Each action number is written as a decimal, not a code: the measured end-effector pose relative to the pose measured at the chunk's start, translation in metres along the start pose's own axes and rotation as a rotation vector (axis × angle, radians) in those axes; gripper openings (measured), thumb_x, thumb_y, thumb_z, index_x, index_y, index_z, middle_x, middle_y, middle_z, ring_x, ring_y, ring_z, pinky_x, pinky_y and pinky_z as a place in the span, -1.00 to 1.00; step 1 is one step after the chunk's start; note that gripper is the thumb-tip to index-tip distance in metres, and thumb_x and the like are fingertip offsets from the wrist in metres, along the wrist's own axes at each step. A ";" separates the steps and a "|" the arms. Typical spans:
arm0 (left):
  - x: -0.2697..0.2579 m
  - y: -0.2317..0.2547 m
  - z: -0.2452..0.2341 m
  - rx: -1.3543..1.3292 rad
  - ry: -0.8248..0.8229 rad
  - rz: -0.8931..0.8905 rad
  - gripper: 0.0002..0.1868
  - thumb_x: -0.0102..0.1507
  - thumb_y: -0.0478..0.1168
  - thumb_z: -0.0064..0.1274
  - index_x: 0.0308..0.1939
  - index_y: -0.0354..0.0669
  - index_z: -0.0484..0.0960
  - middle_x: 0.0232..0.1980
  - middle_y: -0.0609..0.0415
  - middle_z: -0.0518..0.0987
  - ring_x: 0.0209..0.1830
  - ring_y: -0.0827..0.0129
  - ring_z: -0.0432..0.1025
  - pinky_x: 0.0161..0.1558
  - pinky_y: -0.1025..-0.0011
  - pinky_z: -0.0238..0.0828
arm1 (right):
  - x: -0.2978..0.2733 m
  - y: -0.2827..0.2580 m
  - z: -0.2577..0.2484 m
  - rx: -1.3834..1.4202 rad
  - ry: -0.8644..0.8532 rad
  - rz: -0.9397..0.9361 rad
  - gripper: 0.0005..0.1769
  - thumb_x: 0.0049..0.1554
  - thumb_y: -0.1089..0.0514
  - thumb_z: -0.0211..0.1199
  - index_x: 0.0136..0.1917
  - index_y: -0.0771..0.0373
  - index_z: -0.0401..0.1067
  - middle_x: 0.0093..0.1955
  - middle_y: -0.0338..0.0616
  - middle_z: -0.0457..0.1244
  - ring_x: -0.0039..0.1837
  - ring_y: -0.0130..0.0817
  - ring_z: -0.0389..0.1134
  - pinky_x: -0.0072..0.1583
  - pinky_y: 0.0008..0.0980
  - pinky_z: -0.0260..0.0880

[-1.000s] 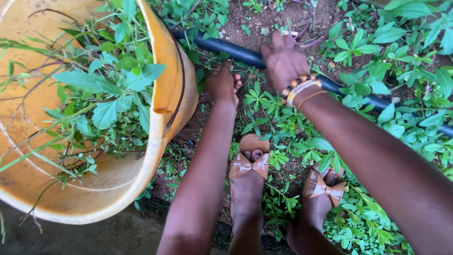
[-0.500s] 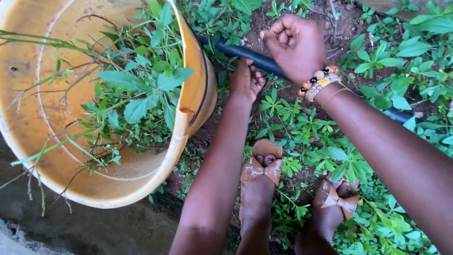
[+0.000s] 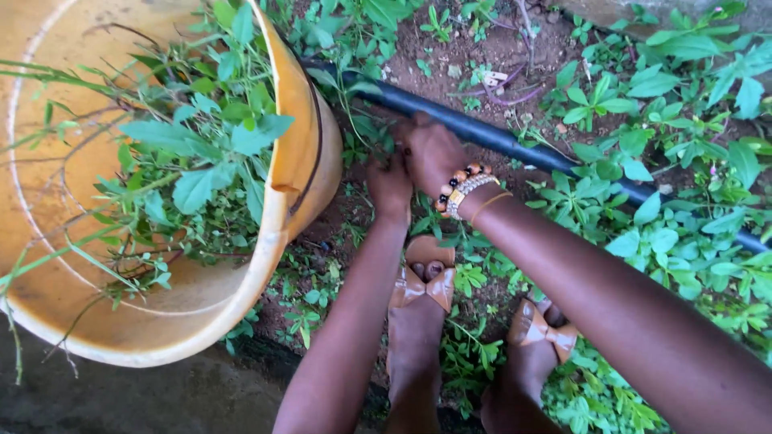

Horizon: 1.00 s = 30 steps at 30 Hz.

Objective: Picking leaves from plants in a garden and placing them in a bucket.

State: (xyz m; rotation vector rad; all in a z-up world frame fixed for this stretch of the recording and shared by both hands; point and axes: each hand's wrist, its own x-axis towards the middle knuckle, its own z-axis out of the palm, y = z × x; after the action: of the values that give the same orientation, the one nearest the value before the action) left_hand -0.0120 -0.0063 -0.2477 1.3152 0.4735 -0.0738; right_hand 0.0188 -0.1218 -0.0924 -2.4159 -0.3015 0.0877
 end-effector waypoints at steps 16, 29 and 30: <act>-0.052 0.111 0.015 0.243 -0.167 0.276 -0.92 0.46 -0.34 -0.04 -0.04 -0.32 0.49 -0.21 0.09 0.64 -0.23 0.52 0.51 -0.20 0.50 0.50 | -0.011 0.015 -0.019 0.167 -0.079 0.114 -0.73 0.03 0.22 0.41 0.00 0.35 0.49 -0.12 0.15 0.37 -0.08 0.00 0.47 -0.02 -0.14 0.46; -0.102 0.312 0.061 0.568 -0.318 0.689 -0.83 0.46 -0.40 0.01 0.12 -0.39 0.50 0.00 -0.09 0.69 -0.10 0.45 0.60 -0.17 0.52 0.56 | 0.014 -0.062 -0.181 0.915 -0.183 -0.074 -0.75 0.32 0.20 0.30 0.23 0.35 0.48 0.25 -0.20 0.41 0.12 -0.53 0.46 0.15 -0.45 0.58; -0.103 0.325 0.051 0.568 -0.319 0.700 -0.83 0.46 -0.40 0.01 0.12 -0.39 0.50 0.00 -0.09 0.69 -0.10 0.45 0.60 -0.17 0.52 0.56 | 0.016 -0.076 -0.185 0.913 -0.177 -0.083 -0.75 0.32 0.20 0.30 0.23 0.35 0.48 0.25 -0.20 0.41 0.12 -0.53 0.46 0.15 -0.45 0.58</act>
State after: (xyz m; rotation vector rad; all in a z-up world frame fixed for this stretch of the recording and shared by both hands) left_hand 0.0126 0.0105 0.0953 1.9215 -0.3230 0.1767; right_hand 0.0458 -0.1800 0.0979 -1.4904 -0.3452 0.3264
